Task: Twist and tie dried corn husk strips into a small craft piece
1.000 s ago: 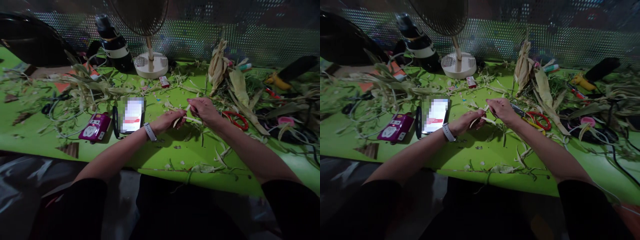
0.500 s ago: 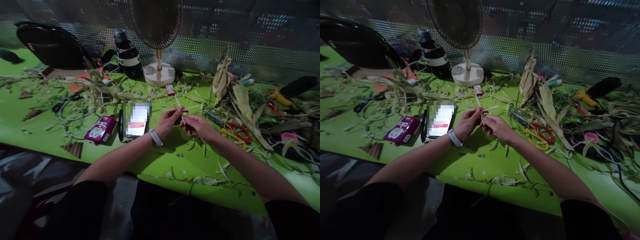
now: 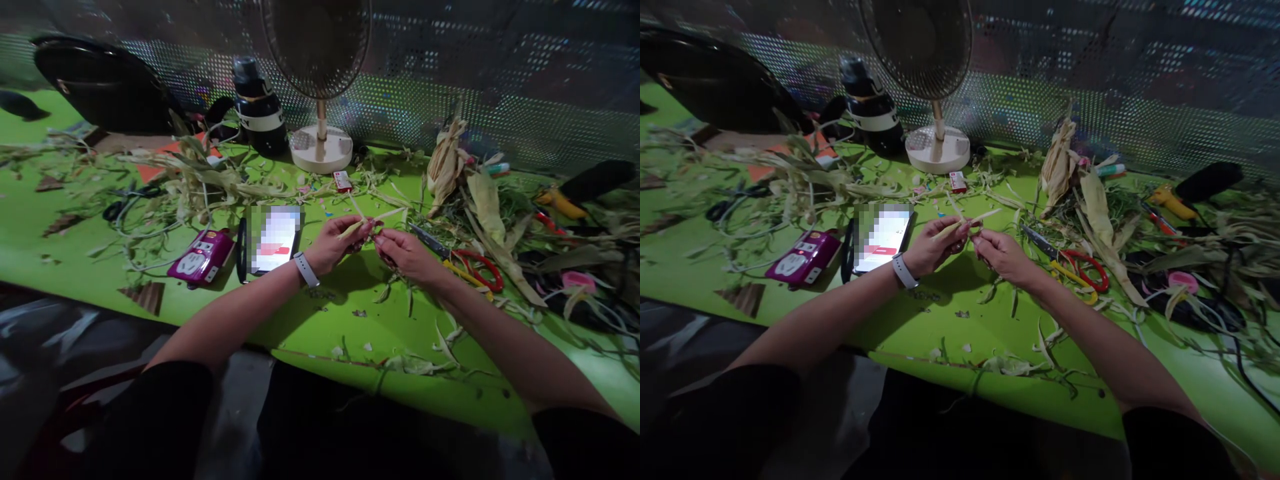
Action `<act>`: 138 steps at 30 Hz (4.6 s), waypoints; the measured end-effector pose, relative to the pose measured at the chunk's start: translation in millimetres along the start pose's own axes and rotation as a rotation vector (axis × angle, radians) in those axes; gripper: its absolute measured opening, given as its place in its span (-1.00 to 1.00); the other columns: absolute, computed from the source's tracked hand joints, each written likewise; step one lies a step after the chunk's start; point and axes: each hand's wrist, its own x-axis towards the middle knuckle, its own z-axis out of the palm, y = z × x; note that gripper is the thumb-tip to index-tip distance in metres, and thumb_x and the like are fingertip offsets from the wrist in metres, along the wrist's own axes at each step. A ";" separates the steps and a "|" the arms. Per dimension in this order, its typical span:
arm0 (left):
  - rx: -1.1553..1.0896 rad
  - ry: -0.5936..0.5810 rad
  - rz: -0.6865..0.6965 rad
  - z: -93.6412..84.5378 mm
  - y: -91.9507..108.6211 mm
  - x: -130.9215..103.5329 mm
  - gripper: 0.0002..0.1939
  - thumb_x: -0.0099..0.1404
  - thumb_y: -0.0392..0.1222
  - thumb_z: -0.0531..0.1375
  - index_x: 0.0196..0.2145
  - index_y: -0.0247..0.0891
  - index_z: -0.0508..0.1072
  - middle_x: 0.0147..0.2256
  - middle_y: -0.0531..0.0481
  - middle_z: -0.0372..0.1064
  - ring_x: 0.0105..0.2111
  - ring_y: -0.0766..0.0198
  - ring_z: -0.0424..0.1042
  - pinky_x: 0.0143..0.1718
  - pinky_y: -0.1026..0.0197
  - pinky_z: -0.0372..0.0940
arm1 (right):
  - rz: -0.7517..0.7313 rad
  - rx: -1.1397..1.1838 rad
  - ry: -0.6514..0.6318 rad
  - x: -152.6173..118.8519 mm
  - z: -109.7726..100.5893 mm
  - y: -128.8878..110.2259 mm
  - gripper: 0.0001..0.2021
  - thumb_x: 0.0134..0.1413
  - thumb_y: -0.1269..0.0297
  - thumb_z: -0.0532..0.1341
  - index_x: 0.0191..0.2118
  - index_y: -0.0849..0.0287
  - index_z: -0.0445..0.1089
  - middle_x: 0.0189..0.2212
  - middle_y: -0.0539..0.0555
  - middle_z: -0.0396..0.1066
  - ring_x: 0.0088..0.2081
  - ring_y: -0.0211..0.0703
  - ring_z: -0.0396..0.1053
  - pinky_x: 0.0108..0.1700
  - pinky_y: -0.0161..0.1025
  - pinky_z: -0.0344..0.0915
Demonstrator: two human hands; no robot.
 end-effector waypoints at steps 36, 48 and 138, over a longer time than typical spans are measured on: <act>-0.127 -0.043 -0.183 -2.3 2.4 1.5 -0.68 0.08 0.02 0.31 -0.41 -0.26 0.34 -0.55 0.15 0.24 -0.59 0.47 0.24 -0.56 0.36 0.14 | 0.066 0.071 0.203 1.0 -12.6 4.9 -0.50 0.10 -0.16 0.09 -0.59 0.19 0.29 -0.69 -0.05 0.22 -0.66 -0.37 0.10 -0.61 -0.35 0.01; 0.133 0.113 -0.073 -1.4 -1.5 -1.0 -0.58 0.15 0.01 0.27 -0.04 -0.11 0.44 -0.14 -0.02 0.44 -0.27 0.34 0.39 -0.40 0.35 0.20 | 0.003 0.159 0.220 5.7 0.3 5.7 -0.57 0.01 -0.17 0.18 -0.43 0.16 0.26 -0.61 -0.12 0.17 -0.61 -0.39 0.11 -0.58 -0.37 0.04; 0.384 -0.508 -0.176 -6.3 10.9 0.9 -0.72 0.15 0.00 0.26 -0.37 -0.31 0.53 -0.46 -0.03 0.42 -0.57 0.44 0.26 -0.49 0.32 0.21 | 0.054 -0.016 0.061 3.9 -8.6 -2.3 -0.51 0.01 -0.13 0.19 -0.67 0.18 0.21 -0.78 -0.12 0.05 -0.68 -0.41 -0.01 -0.61 -0.34 -0.09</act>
